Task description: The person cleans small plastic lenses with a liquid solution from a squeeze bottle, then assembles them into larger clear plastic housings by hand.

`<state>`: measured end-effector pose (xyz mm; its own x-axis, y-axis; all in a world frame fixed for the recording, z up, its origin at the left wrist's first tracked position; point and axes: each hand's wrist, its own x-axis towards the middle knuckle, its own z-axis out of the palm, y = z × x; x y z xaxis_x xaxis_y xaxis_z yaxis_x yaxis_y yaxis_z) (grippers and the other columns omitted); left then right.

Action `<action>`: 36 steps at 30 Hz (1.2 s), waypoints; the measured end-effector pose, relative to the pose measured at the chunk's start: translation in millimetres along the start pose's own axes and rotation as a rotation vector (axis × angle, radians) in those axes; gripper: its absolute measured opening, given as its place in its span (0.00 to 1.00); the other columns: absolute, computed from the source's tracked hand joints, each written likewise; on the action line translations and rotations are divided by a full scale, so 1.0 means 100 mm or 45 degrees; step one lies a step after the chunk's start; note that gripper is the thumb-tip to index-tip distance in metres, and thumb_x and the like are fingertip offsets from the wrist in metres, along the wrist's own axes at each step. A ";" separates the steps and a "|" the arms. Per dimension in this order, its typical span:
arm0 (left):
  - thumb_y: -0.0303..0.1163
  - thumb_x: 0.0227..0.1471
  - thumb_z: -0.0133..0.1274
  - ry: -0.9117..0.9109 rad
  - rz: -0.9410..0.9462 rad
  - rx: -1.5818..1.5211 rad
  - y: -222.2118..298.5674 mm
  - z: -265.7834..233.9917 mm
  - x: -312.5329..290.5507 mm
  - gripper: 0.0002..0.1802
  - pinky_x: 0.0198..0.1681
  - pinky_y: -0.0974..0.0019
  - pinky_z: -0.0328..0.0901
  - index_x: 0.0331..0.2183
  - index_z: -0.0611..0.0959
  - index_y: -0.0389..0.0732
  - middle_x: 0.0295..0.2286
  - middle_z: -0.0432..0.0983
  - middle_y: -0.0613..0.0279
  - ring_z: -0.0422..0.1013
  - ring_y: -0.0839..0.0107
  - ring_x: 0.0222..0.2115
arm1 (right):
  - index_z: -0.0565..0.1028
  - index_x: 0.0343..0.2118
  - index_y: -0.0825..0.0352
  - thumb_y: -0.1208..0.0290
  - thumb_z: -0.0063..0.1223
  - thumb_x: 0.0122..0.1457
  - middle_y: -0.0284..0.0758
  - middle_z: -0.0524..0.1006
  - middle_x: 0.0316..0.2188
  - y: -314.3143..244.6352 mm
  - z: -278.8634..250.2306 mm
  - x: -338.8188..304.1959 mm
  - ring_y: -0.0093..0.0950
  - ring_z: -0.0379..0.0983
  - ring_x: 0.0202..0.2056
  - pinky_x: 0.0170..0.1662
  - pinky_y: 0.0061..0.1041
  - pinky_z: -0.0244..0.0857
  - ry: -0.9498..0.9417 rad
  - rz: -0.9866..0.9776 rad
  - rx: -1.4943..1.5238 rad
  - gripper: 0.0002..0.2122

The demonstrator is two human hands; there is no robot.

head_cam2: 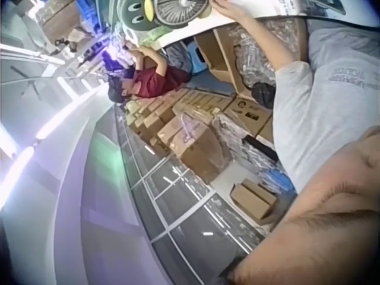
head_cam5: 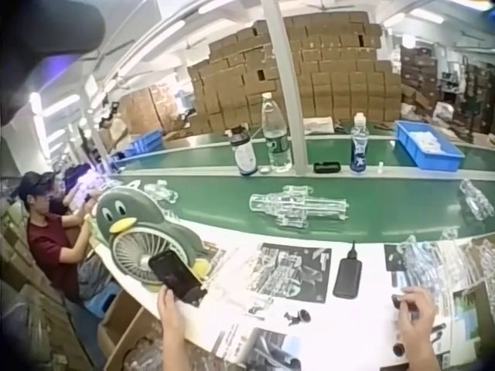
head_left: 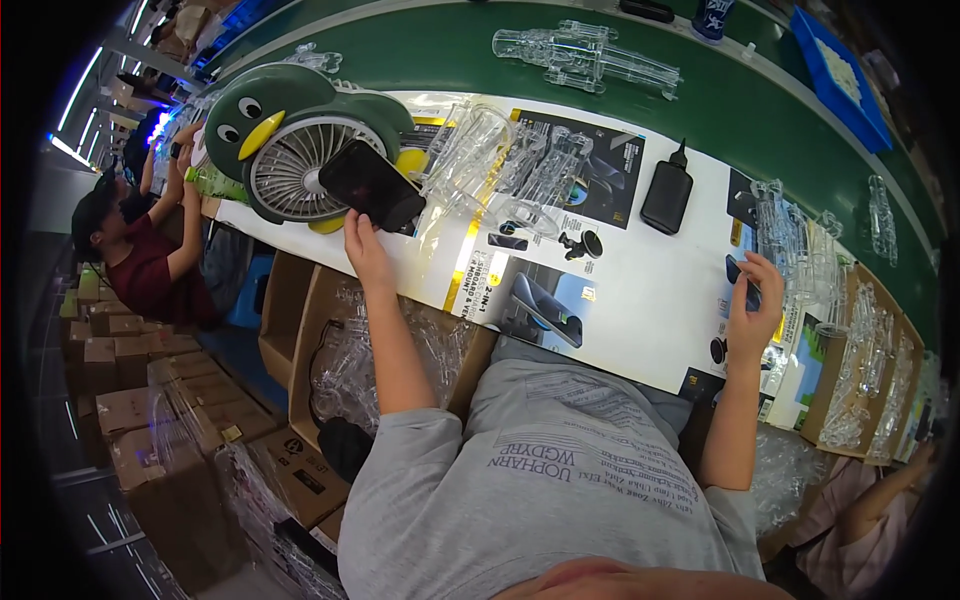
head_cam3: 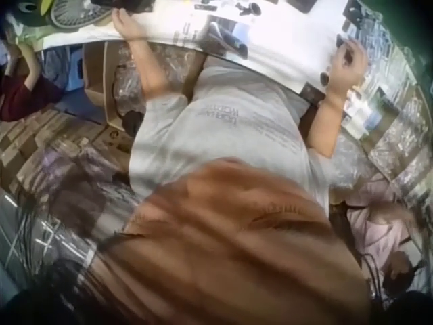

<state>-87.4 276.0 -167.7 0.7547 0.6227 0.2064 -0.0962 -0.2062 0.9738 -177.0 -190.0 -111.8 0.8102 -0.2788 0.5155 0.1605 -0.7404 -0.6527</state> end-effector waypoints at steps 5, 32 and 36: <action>0.32 0.55 0.40 -0.092 0.054 0.033 0.01 0.03 -0.03 0.21 0.45 0.72 0.58 0.47 0.67 0.26 0.40 0.69 0.55 0.64 0.71 0.40 | 0.73 0.32 0.69 0.83 0.46 0.50 0.36 0.73 0.38 0.07 -0.02 -0.01 0.25 0.67 0.35 0.39 0.20 0.60 -0.013 -0.081 -0.066 0.07; 0.26 0.49 0.52 -0.156 0.075 0.030 0.18 0.18 -0.05 0.25 0.43 0.72 0.61 0.47 0.63 0.29 0.38 0.69 0.56 0.66 0.72 0.39 | 0.73 0.32 0.69 0.82 0.45 0.50 0.36 0.73 0.38 0.07 -0.02 -0.02 0.26 0.67 0.36 0.39 0.21 0.60 -0.015 -0.078 -0.050 0.07; 0.32 0.43 0.58 -0.138 0.122 0.053 0.05 0.19 -0.01 0.35 0.44 0.70 0.60 0.49 0.60 0.30 0.39 0.69 0.52 0.67 0.68 0.39 | 0.73 0.32 0.69 0.82 0.45 0.50 0.36 0.73 0.39 0.05 -0.03 -0.01 0.26 0.67 0.36 0.39 0.21 0.60 -0.014 -0.081 -0.058 0.07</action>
<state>-75.7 259.9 -165.1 0.8095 0.5138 0.2842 -0.1459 -0.2929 0.9449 -178.6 -194.9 -113.8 0.8055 -0.2236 0.5488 0.1863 -0.7835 -0.5928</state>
